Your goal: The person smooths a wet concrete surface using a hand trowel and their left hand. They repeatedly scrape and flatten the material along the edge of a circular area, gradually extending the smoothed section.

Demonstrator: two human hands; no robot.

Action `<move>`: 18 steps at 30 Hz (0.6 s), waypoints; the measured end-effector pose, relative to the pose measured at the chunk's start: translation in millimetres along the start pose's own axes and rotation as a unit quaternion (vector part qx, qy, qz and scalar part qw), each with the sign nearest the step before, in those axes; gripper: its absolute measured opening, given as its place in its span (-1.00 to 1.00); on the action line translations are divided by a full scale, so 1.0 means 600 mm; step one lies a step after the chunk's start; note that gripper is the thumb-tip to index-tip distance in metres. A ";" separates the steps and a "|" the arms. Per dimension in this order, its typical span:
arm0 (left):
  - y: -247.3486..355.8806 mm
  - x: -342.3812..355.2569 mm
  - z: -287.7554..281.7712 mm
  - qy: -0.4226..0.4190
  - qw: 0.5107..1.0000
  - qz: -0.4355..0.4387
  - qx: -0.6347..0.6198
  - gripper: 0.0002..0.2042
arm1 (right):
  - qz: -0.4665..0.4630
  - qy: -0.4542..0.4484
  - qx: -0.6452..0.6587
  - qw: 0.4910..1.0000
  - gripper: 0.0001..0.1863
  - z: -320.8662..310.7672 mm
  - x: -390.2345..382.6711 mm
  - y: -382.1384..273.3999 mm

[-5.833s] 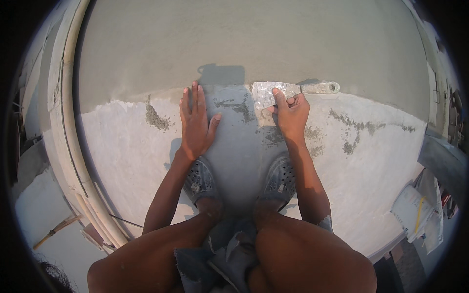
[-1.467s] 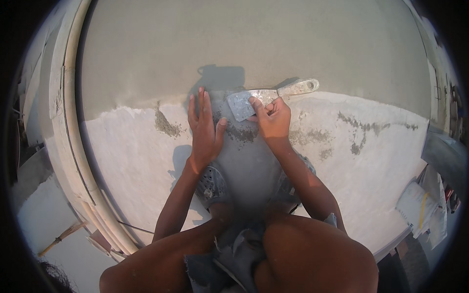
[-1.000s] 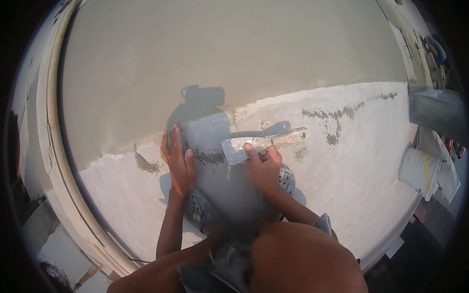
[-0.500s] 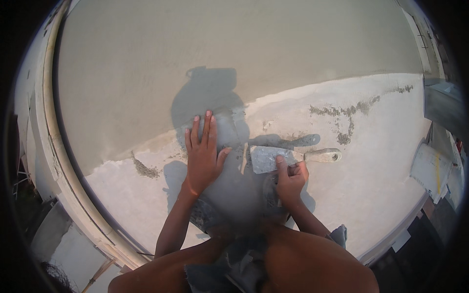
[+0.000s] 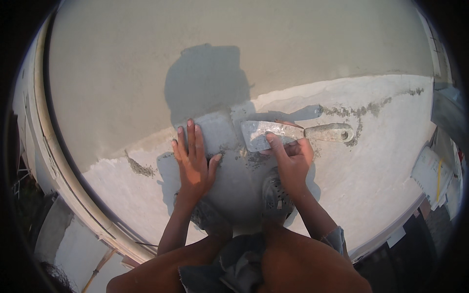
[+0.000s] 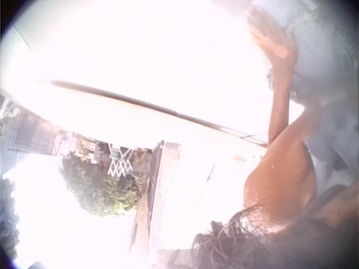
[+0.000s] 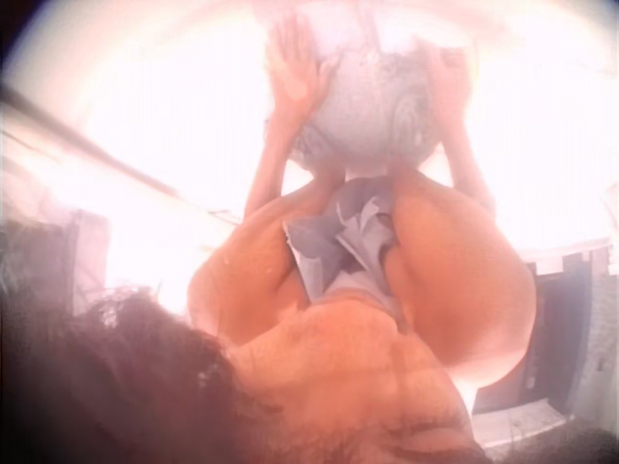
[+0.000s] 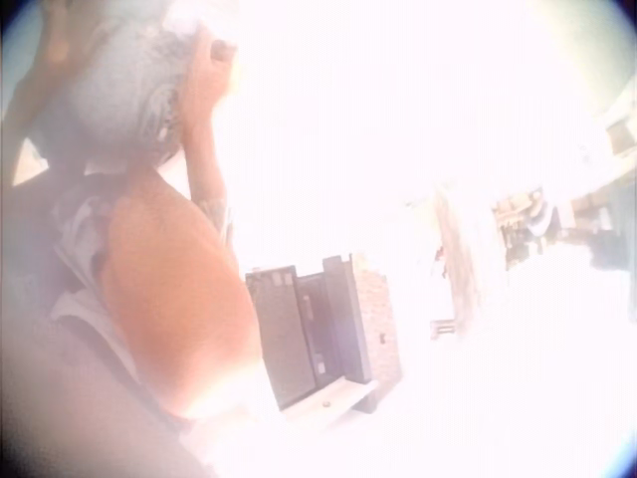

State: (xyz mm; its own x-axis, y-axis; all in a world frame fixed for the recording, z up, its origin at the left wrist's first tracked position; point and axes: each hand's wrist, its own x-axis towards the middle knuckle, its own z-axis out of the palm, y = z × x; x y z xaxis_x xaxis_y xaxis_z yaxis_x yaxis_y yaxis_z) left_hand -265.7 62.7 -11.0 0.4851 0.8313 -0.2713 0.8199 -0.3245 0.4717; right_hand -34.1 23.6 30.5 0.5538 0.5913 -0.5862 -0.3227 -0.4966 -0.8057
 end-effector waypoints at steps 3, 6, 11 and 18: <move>0.004 0.002 0.001 -0.001 1.000 -0.005 0.002 -0.10 | -0.016 -0.005 -0.025 1.000 -0.61 0.027 0.030 -0.001; 0.002 0.003 0.000 -0.003 1.000 -0.003 0.001 -0.10 | -0.020 -0.001 -0.063 0.998 -0.58 0.040 0.042 0.009; 0.006 0.005 -0.004 -0.004 1.000 0.001 -0.029 -0.13 | -0.061 -0.002 -0.070 0.996 -0.60 0.056 0.041 0.009; 0.003 0.005 -0.001 0.002 1.000 0.007 -0.005 -0.14 | -0.082 0.017 -0.030 0.996 -0.59 0.071 0.039 0.010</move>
State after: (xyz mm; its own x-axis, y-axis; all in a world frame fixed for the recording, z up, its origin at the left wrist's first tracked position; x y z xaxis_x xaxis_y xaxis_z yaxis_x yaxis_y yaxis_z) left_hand -262.6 64.9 -10.7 0.4947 0.8285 -0.2623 0.8105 -0.3309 0.4833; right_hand -55.7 61.6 8.2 0.6216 0.6459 -0.4431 -0.1793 -0.4333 -0.8832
